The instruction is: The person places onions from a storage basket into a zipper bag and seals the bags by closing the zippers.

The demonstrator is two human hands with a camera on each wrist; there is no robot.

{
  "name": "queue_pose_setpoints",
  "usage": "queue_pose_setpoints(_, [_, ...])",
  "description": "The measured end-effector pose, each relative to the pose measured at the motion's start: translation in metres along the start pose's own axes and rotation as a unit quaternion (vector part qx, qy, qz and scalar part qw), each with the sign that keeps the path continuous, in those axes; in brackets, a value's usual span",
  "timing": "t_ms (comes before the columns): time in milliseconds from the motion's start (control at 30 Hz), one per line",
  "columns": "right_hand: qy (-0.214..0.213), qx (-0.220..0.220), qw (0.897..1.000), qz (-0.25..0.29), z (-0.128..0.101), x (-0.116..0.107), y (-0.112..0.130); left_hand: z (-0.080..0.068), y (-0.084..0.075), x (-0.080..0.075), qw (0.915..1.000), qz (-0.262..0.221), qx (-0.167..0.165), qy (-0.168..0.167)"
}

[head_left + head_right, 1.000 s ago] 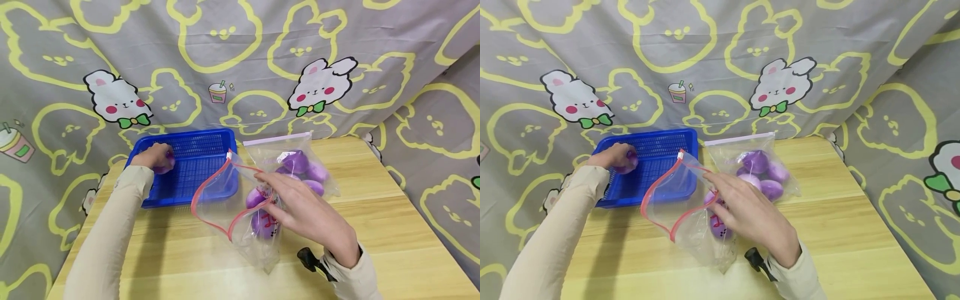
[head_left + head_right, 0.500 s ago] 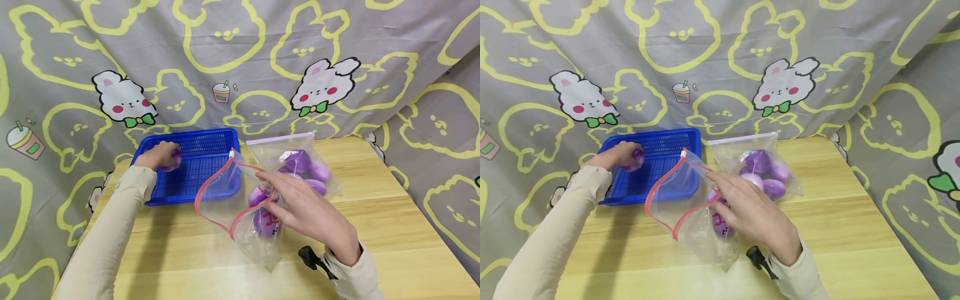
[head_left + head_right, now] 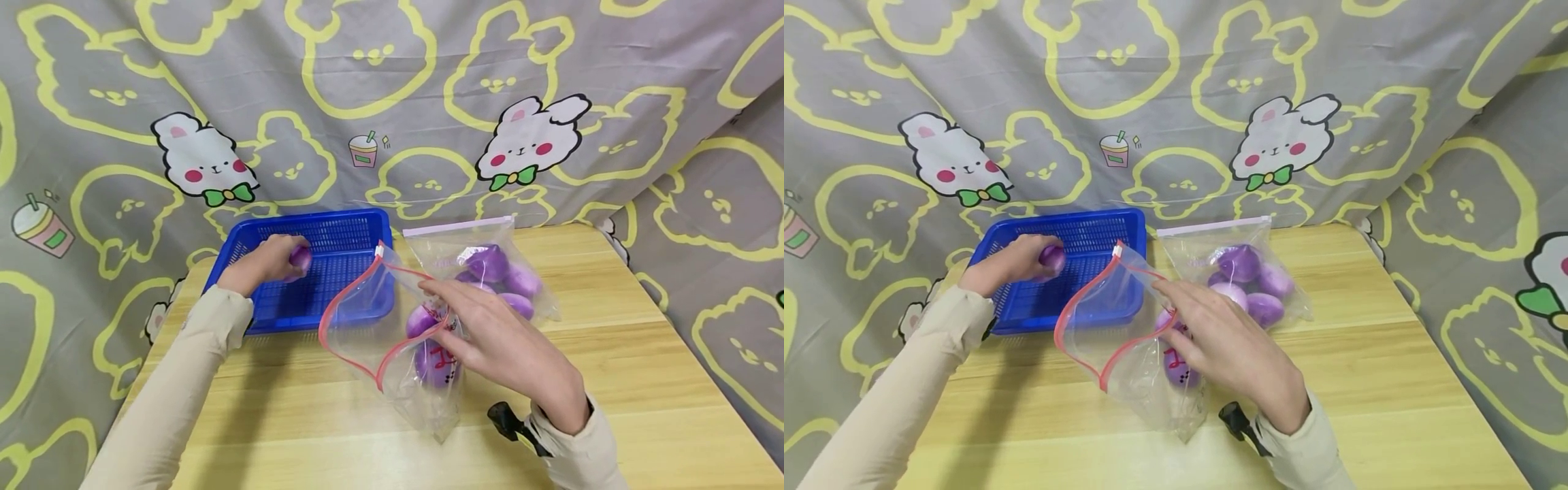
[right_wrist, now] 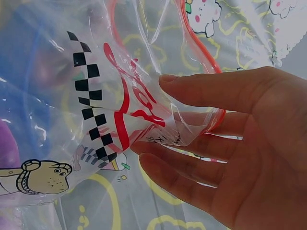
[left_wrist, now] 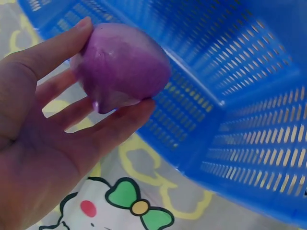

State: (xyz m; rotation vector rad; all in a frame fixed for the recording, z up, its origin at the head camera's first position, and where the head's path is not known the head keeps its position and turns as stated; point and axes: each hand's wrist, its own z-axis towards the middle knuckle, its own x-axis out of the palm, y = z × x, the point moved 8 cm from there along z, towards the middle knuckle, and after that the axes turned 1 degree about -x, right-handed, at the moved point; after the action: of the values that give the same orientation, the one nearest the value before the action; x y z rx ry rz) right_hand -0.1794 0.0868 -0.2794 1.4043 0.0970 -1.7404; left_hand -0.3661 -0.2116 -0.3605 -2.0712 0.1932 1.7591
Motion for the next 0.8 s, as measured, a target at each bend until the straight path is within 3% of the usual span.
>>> queue_pose_setpoints(200, [0.002,0.001,1.000,0.001,0.000,0.001,0.000,-0.012,-0.016,-0.005,0.9986,-0.015,0.020,-0.046])
queue_pose_setpoints(500, [0.001,0.000,1.000,-0.002,0.001,0.002,0.000,-0.032,-0.046,-0.012,0.9945,-0.016,0.053,-0.089])
queue_pose_setpoints(800, [-0.007,-0.015,1.000,0.002,0.001,0.001,0.000,-0.072,-0.065,-0.023,0.9791,-0.059,0.042,-0.190])
